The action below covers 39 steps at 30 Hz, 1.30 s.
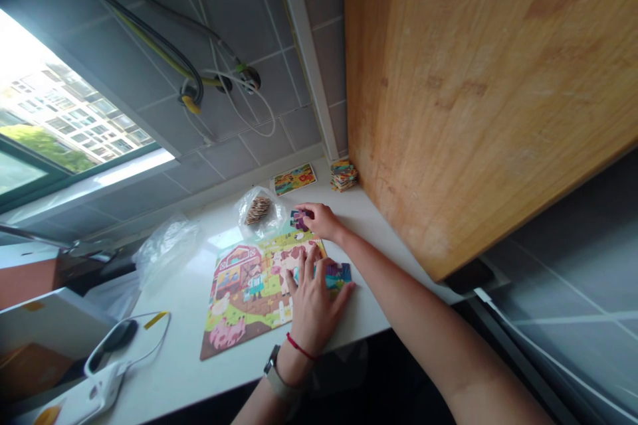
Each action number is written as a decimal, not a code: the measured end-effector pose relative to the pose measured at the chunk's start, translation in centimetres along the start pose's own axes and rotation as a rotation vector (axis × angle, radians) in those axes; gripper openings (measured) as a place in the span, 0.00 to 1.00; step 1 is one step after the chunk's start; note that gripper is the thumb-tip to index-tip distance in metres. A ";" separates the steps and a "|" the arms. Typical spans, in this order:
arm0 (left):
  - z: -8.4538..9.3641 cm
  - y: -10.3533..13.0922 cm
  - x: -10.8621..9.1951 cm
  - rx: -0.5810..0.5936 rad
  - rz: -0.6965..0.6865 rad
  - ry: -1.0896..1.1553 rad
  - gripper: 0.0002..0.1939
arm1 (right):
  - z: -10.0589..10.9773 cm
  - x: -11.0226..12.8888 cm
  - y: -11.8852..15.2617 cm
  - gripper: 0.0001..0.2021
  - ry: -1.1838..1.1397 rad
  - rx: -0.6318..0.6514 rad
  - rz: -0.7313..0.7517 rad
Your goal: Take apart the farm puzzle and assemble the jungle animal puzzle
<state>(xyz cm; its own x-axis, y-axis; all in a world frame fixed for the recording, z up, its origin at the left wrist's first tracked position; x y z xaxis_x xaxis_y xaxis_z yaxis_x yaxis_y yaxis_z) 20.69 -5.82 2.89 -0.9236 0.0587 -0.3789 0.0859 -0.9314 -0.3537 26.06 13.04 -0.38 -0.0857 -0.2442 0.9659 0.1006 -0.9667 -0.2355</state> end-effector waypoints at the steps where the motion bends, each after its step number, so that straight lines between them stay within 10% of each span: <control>1: 0.1 0.0 0.1 -0.012 0.006 0.025 0.21 | 0.0 0.0 0.0 0.22 -0.002 0.001 0.001; 13: 1.5 -0.3 4.1 -0.126 0.075 0.513 0.09 | 0.0 0.0 0.1 0.21 0.033 -0.004 0.004; 24: 3.4 -6.0 9.3 -0.107 0.561 1.122 0.31 | 0.1 1.1 0.4 0.21 -0.026 -0.006 -0.033; 31: 2.6 -11.0 11.0 -0.075 0.650 1.135 0.34 | -0.1 2.3 0.9 0.10 -0.199 0.094 -0.176; 39: 0.7 -10.5 12.6 -0.314 0.468 0.959 0.20 | -0.8 1.7 1.5 0.16 -0.181 0.157 -0.170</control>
<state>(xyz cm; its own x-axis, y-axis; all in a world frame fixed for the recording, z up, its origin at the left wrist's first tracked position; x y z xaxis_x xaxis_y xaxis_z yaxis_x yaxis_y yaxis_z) 7.93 4.40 2.45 -0.1152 0.1051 -0.9878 0.5666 -0.8098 -0.1523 25.31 11.09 0.83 0.0620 -0.0482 0.9969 0.2535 -0.9653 -0.0625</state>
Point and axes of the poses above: each hand's wrist, its own y-axis away from the middle knuckle, its own z-axis out of the back of the hand, x = y × z, the point moved 1 cm from there along -y, towards the middle knuckle, and after that the axes turned 14 degrees about -x, right-handed, at the moved point
